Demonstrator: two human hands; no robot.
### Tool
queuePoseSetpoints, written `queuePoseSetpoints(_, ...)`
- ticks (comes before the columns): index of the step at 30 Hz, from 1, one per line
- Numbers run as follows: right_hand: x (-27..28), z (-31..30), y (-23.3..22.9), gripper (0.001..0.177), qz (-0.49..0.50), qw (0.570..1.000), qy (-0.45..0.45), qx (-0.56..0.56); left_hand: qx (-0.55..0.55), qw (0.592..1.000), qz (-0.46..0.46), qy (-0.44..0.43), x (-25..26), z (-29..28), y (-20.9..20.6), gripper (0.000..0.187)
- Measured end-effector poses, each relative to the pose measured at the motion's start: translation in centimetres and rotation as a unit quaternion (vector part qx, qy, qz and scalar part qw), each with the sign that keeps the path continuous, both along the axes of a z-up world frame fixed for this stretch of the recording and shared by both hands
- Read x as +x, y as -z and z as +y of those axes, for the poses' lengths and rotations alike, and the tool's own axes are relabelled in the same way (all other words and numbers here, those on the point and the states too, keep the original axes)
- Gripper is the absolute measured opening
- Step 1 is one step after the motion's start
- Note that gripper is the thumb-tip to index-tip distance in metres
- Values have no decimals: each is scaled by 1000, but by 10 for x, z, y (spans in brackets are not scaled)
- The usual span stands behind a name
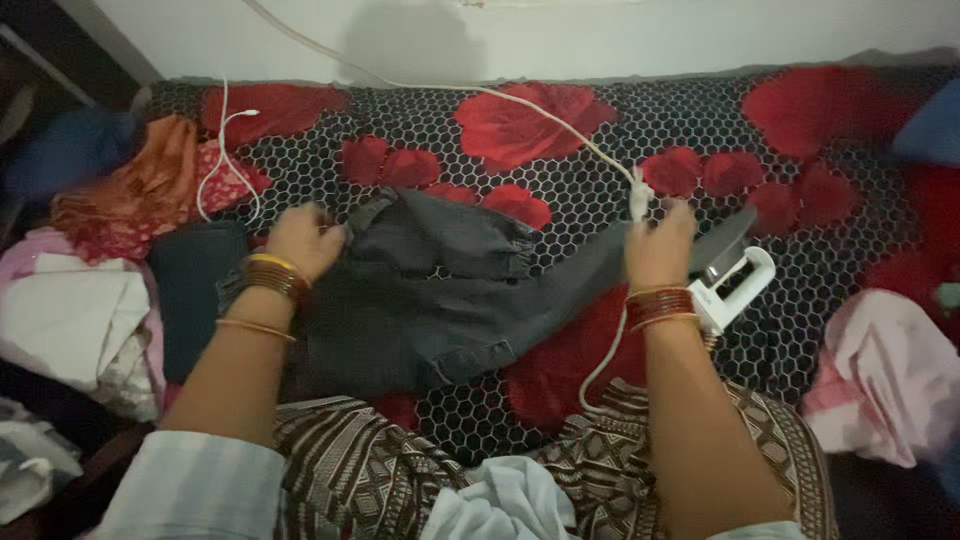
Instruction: The person irons a small white and blue striped garment on a bed, then switches to a pair of dark jeans. They smooth and fold the jeans, then iron both legs and the waist area using a white electric iron. The person adjusts the garment and iron cord as needed while working on the bed.
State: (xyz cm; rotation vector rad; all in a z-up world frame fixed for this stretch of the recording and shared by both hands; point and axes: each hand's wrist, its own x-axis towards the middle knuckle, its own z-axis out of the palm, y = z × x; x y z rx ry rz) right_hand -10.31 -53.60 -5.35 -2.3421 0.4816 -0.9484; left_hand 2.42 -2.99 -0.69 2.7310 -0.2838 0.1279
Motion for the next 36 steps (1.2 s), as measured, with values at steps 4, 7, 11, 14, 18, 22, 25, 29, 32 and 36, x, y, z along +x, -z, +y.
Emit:
queuePoseSetpoints(4, 11, 61, 10, 38, 51, 980, -194, -8, 0, 989, 39, -144, 10, 59, 28, 44)
queuePoseSetpoints(7, 27, 100, 27, 44, 152, 962, -221, 52, -15, 961, 120, -248, 15, 90, 42, 55)
queuePoseSetpoints(11, 60, 124, 49, 74, 222, 949, -147, 170, 0, 929, 183, -323, 14, 99, 36, 72)
queuePoseSetpoints(14, 79, 130, 67, 91, 255, 937, -64, 230, -33, 898, 193, -395, 5, 94, 21, 77)
queuePoseSetpoints(18, 91, 133, 84, 91, 293, 927, -85, 220, -15, 872, 229, -432, -1, 83, 13, 75)
queuePoseSetpoints(22, 94, 128, 79, 55, 248, 912, -174, 277, 0, 868, 273, -416, 7, 91, 28, 79)
queuePoseSetpoints(25, 95, 107, 56, 43, 223, 931, -155, 242, 24, 877, 307, -370, 21, 102, 47, 81)
queuePoseSetpoints(29, 100, 62, 13, 42, 138, 972, -82, 172, 37, 891, 320, -321, 29, 108, 67, 84)
queuePoseSetpoints(32, 96, 14, -17, 38, 92, 981, -40, 167, 46, 929, 267, -251, 33, 106, 65, 79)
queuePoseSetpoints(36, 85, -43, -46, 31, 46, 978, -19, 202, -36, 967, 186, -172, 41, 99, 43, 60)
